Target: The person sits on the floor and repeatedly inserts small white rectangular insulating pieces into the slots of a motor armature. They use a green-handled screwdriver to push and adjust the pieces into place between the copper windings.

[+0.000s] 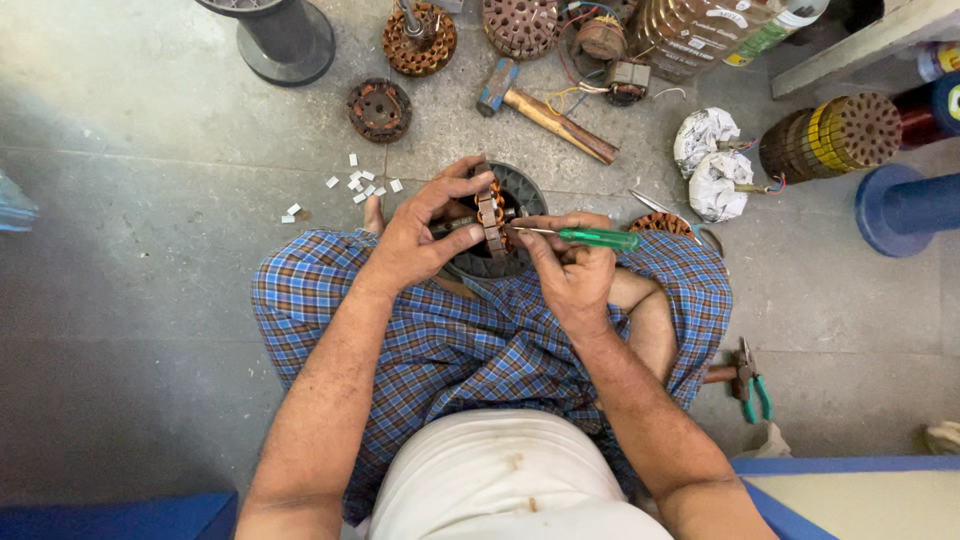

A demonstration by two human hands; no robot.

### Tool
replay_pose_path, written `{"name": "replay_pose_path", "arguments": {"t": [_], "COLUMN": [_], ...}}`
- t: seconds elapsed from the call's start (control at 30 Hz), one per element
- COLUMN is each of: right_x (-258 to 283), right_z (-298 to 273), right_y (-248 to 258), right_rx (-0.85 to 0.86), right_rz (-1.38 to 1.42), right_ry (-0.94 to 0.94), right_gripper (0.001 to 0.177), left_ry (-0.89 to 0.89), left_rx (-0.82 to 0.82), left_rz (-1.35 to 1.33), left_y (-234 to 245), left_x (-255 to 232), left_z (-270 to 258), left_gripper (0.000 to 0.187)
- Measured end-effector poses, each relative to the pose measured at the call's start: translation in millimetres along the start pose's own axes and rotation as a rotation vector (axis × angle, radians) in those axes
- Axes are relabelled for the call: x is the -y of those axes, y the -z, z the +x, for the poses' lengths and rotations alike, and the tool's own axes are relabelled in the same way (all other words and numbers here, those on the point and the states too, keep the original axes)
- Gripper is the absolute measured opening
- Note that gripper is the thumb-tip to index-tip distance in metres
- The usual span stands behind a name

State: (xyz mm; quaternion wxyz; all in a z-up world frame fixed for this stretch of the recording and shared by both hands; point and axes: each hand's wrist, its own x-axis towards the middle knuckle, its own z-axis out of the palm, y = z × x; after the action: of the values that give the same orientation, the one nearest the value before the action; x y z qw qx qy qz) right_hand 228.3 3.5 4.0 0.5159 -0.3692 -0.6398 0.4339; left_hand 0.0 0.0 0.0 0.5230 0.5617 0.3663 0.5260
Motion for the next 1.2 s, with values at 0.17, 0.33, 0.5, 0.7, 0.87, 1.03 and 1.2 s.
{"name": "replay_pose_path", "arguments": {"t": [0.17,0.33,0.5,0.7,0.87,1.03,1.2], "right_x": [22.9,33.5,32.7,16.8,-34.3,-136.2,-221.0], "right_z": [5.5,10.9,12.1,12.1,40.5,51.7,38.5], "right_y": [-5.0,-6.2,-6.5,26.7,78.7,103.5,125.8], "right_rx": [0.060,0.097,0.078,-0.027,0.032,0.391,0.663], "right_rz": [-0.214,-0.381,-0.439,-0.052,-0.369,-1.028,-1.294], "right_ry": [0.191,0.196,0.108,0.018,-0.428,-0.665,-0.426], "right_gripper": [0.032,0.028,0.028,0.032,0.040,0.045,0.048], "left_ry": [-0.008,-0.010,-0.024,-0.255,0.013,0.380,0.206], "left_rx": [0.004,0.002,0.011,-0.312,-0.852,-0.749,-0.647], "left_rz": [-0.018,0.015,0.004,0.488,0.604,0.802,1.067], "left_y": [0.3,1.2,0.5,22.7,100.2,150.0,158.4], "left_x": [0.6,1.4,-12.4,-60.4,-42.4,29.5,80.3], "left_z": [0.4,0.6,1.6,-40.9,-104.8,-129.3,-128.5], "left_gripper": [0.057,0.056,0.056,0.051,0.024,0.031,0.054]}}
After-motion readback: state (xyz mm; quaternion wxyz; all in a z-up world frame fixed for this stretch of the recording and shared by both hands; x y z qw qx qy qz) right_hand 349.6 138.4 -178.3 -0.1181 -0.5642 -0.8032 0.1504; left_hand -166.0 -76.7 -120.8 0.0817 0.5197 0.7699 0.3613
